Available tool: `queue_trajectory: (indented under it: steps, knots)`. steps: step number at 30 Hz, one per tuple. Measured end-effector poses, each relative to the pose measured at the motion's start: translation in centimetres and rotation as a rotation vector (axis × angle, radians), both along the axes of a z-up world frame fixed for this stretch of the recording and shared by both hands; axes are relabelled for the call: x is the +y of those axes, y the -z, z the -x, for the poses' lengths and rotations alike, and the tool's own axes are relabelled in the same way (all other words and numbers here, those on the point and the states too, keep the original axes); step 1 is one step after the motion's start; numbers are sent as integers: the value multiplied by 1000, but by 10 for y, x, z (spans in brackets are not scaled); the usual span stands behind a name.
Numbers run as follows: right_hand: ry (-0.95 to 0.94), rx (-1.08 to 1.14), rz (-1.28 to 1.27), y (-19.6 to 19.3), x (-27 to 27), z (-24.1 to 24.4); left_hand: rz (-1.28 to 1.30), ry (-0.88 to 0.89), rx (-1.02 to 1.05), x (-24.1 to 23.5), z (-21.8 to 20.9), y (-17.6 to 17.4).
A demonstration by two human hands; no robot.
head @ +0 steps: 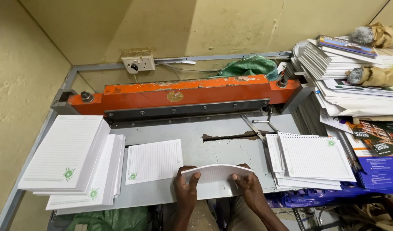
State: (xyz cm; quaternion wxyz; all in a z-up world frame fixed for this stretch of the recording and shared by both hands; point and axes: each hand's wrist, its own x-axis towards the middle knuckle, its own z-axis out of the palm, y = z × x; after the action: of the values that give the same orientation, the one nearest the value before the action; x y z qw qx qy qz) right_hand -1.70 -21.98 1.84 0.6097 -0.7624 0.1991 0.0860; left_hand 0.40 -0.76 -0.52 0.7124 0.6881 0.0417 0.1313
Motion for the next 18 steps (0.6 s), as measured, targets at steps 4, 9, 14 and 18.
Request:
queue_trajectory:
  steps: [4,9,14,18]
  knots:
    - [46,48,-102,-35,-4,15,38,-19,225,-8,-12,-24]
    - [163,21,-320,-70,5,18,68,22,361,-17,-57,-58]
    - [279,-67,-242,-42,0,-24,-2,132,741,-29,-111,-78]
    - [338,-157,-418,-29,-11,-70,-9,261,860,-20,-151,-60]
